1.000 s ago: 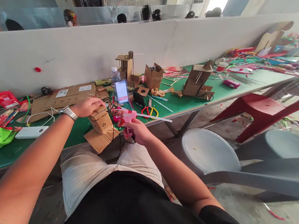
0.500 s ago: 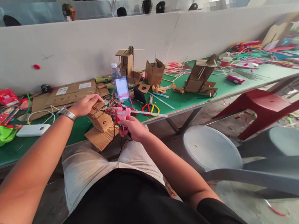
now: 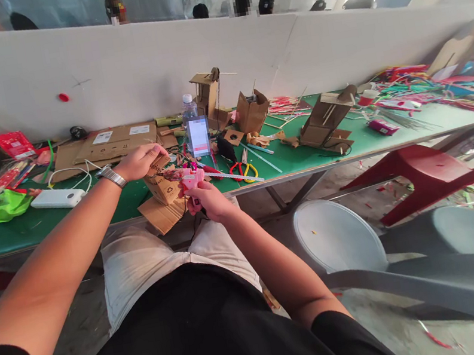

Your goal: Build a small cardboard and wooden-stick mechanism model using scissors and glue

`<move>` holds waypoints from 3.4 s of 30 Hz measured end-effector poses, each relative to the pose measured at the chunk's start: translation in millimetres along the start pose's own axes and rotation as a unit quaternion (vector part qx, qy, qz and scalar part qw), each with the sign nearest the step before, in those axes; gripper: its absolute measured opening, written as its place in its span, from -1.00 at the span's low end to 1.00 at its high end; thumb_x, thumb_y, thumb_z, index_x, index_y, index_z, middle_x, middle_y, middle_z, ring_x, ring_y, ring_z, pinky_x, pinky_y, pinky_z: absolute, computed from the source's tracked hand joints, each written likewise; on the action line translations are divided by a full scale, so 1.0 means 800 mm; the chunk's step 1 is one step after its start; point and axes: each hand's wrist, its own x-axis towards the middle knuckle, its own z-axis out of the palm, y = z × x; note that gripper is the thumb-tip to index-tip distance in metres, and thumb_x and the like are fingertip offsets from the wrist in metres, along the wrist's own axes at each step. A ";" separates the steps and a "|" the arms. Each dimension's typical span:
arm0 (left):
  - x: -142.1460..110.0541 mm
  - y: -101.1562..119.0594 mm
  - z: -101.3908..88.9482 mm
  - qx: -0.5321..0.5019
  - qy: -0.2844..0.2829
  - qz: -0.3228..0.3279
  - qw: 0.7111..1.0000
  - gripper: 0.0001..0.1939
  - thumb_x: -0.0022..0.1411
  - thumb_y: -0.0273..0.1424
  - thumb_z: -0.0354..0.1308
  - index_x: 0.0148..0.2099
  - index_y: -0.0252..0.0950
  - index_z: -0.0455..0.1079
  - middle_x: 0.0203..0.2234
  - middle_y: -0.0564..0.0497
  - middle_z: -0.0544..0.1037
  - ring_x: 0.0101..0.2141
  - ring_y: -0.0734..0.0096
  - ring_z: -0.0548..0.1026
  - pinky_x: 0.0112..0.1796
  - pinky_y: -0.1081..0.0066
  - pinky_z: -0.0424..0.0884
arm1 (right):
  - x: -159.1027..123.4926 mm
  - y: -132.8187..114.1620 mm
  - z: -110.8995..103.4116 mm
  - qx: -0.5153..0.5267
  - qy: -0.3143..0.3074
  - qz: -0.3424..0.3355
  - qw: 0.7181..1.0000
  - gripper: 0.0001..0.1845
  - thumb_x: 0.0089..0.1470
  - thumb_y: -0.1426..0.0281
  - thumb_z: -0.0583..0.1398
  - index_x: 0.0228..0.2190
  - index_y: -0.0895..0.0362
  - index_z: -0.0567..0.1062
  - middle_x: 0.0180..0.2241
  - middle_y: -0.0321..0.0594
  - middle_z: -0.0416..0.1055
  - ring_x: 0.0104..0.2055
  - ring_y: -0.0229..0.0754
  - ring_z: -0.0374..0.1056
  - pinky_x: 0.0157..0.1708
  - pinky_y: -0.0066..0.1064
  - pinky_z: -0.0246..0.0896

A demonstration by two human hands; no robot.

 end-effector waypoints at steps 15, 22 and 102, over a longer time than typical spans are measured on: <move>-0.001 0.002 0.000 -0.015 0.012 -0.001 1.000 -0.05 0.38 0.39 -0.30 -0.09 -0.31 0.59 -0.10 -0.20 0.69 -0.09 0.06 0.60 0.08 0.14 0.46 | -0.002 -0.002 0.002 0.000 -0.008 0.001 1.000 -0.76 -0.08 0.29 0.35 -0.35 0.14 0.51 -0.50 -0.29 0.47 -0.62 -0.30 0.27 -0.64 -0.41 0.20; -0.001 0.001 0.001 -0.014 0.011 -0.002 1.000 -0.05 0.37 0.40 -0.30 -0.09 -0.30 0.59 -0.12 -0.19 0.69 -0.12 0.08 0.59 0.04 0.15 0.48 | -0.001 -0.002 0.004 0.010 -0.003 0.008 1.000 -0.67 -0.11 0.28 0.36 -0.27 0.14 0.51 -0.41 -0.29 0.50 -0.63 -0.33 0.27 -0.67 -0.41 0.12; 0.000 -0.002 0.003 -0.011 0.028 0.006 1.000 -0.04 0.37 0.41 -0.28 -0.10 -0.32 0.61 -0.13 -0.22 0.70 -0.11 0.05 0.61 0.00 0.15 0.48 | 0.001 -0.008 0.016 -0.161 0.044 0.006 0.986 -0.74 0.12 0.21 0.30 -0.35 0.05 0.33 -0.71 -0.47 0.26 -0.67 -0.31 0.15 -0.64 -0.47 0.00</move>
